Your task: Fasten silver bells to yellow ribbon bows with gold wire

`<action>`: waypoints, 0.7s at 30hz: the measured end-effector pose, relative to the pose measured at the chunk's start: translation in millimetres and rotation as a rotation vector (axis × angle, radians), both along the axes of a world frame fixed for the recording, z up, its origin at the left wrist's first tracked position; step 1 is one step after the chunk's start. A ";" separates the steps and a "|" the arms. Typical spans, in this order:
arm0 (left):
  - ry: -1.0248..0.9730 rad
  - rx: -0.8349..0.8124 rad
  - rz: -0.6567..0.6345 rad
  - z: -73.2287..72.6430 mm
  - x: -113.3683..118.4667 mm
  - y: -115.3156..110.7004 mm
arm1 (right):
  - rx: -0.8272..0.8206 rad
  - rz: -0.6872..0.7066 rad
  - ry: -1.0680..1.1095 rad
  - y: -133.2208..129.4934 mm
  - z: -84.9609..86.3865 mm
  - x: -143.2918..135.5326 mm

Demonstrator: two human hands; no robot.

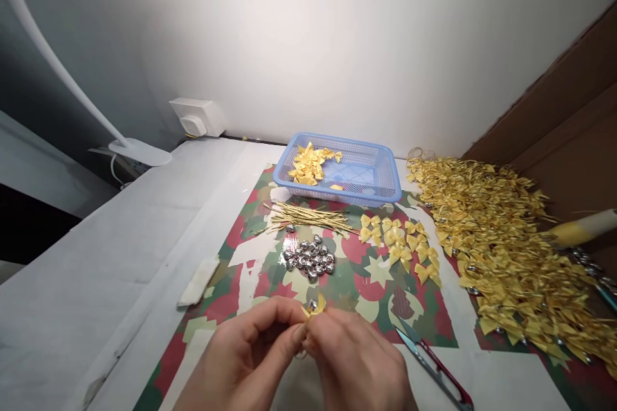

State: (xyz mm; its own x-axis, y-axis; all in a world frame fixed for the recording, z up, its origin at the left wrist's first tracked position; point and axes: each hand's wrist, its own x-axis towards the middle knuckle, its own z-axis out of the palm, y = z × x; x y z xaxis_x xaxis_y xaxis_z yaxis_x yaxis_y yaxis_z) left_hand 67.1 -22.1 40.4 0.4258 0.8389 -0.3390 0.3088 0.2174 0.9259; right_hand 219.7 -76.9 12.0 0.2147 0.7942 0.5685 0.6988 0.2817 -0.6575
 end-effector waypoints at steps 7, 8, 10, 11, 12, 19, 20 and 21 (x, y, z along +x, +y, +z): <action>0.127 0.187 0.005 -5.2 -1.3 1.9 | 0.263 -0.195 0.082 17.1 3.6 -14.8; 0.130 0.194 0.005 -5.3 -1.8 3.4 | 0.266 -0.161 0.131 15.8 6.5 -13.7; 0.129 0.219 -0.004 -5.6 -2.8 5.4 | 0.175 -0.040 0.145 12.2 8.4 -8.4; 0.127 0.228 -0.007 -5.6 -3.0 5.5 | 0.115 0.021 0.127 10.5 6.9 -5.1; 0.122 0.233 -0.011 -5.5 -2.7 4.9 | 0.074 0.055 0.113 9.3 3.9 -2.1; 0.159 0.276 0.042 -8.0 0.8 -1.6 | 0.094 0.068 -0.037 18.5 -15.7 -3.5; 0.179 0.299 0.013 -8.8 0.6 -0.6 | 0.149 0.076 -0.012 20.0 -14.2 -4.9; 0.197 0.325 -0.009 -9.2 0.5 0.8 | 0.205 0.080 0.025 20.5 -11.5 -6.0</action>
